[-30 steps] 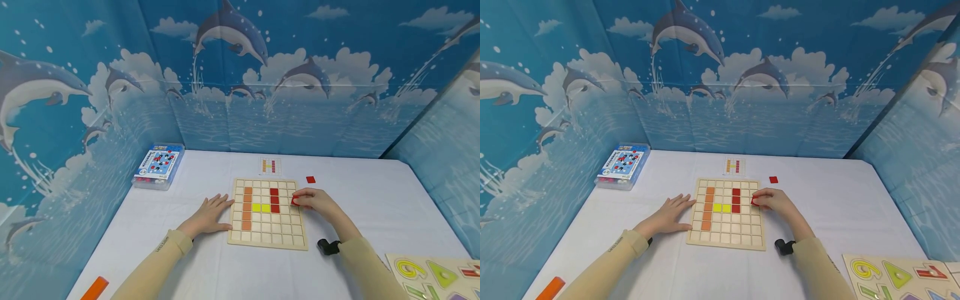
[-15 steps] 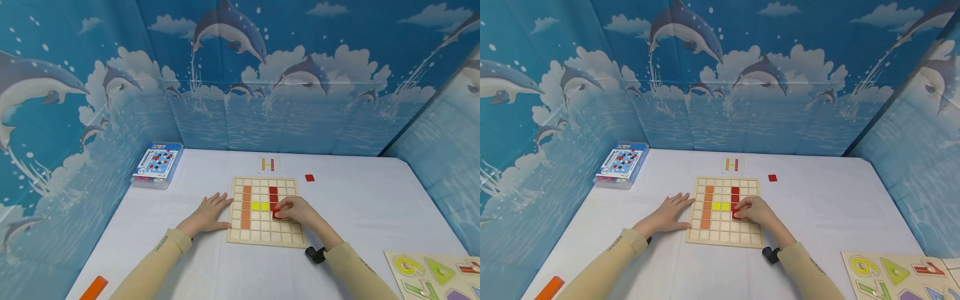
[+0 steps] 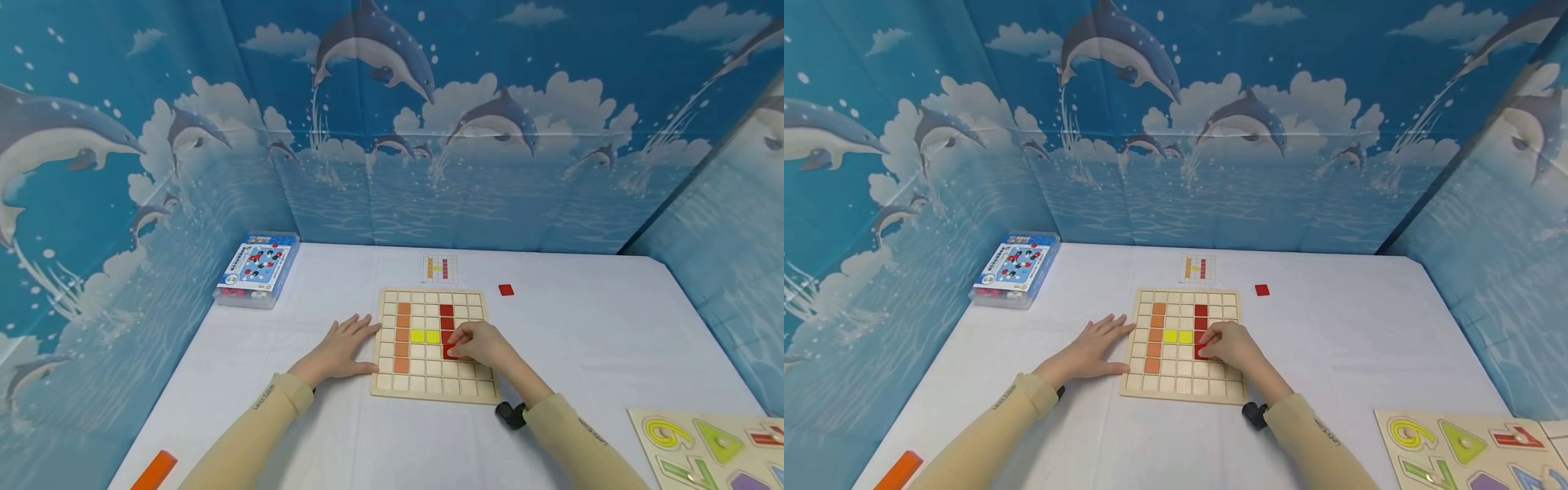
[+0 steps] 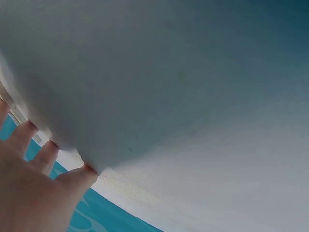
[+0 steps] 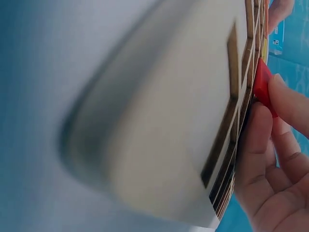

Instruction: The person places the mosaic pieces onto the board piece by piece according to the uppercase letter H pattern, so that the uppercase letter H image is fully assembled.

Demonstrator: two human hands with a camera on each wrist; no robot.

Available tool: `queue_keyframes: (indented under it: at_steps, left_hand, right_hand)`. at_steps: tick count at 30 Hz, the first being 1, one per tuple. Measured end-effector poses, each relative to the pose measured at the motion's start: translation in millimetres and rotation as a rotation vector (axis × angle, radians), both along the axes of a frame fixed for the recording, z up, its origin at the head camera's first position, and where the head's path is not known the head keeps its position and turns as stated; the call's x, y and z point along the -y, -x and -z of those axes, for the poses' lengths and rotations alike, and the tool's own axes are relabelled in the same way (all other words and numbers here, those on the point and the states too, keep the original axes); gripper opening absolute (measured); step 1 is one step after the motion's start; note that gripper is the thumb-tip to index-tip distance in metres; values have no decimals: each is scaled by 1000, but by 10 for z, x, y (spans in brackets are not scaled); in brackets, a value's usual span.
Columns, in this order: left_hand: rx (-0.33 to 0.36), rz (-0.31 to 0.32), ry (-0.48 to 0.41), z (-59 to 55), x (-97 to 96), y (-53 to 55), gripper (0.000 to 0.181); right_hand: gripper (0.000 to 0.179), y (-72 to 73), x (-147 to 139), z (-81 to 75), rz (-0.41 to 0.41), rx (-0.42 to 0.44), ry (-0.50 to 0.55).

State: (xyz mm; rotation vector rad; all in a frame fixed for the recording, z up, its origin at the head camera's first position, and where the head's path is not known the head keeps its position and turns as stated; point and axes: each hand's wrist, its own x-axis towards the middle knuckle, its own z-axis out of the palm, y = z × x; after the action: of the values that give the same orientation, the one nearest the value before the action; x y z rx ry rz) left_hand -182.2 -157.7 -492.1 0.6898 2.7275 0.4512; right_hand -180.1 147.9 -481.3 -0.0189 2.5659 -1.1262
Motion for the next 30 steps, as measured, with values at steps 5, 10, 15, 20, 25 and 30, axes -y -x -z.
queue_keyframes:
  at_steps: [5,10,15,20,25,30]
  left_hand:
    - [0,-8,3,-2,-5,4,86]
    - [0,-17,-2,16,-10,14,85]
    - [-2,-20,0,26,-11,20,86]
    - [0,-15,3,37,-7,23,86]
    - [2,-14,2,29,-8,20,86]
    - [6,-11,2,15,-5,11,86]
  right_hand:
    - [13,-1,-18,-3,-2,-4,-7]
    - [11,2,-25,-5,-4,-9,-14]
    - [10,6,-18,6,0,-22,-19]
    - [11,-12,-1,13,-1,-52,-35]
    - [13,-29,17,16,-4,-83,-61]
    - [13,-43,44,9,-3,-84,-69]
